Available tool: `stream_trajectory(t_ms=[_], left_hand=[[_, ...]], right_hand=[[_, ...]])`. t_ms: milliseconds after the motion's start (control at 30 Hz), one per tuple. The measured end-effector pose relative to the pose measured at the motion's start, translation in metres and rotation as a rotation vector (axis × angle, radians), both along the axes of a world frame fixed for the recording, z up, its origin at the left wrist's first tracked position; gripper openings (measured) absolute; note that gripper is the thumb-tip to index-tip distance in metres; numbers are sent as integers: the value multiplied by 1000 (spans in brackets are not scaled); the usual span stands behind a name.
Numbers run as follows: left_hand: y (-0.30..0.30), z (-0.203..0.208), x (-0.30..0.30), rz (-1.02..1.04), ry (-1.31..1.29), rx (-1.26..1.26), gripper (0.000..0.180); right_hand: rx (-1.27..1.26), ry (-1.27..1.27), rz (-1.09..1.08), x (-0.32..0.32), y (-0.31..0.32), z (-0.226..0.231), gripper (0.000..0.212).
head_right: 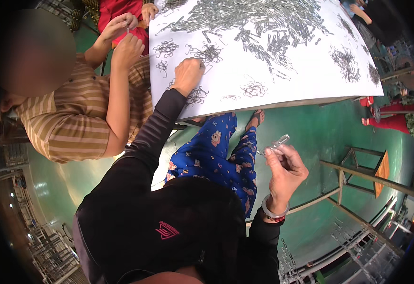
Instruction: The person sorts small metal pieces on a table and attaches them to long vertical strings hanging from a rack.
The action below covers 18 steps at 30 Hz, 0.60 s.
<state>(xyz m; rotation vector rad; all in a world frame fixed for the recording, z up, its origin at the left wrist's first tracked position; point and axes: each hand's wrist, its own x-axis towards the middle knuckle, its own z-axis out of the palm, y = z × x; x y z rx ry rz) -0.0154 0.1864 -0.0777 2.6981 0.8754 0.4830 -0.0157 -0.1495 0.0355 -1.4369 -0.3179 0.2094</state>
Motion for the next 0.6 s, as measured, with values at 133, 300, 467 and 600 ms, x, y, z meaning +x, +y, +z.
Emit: stream_trajectory(t_ms=[133, 300, 467, 600], left_hand=[[0, 14, 2, 14, -1, -87, 15], [11, 50, -21, 41, -158, -119, 19], [-14, 50, -70, -169, -15, -171, 16], [-25, 28, -81, -161, 63, -178, 17]], right_hand=[[22, -5, -3, 6, -4, -2, 20], [22, -58, -36, 6, -11, 4, 19], [12, -101, -41, 4, -13, 5, 16], [51, -98, -19, 1, -4, 5, 17]])
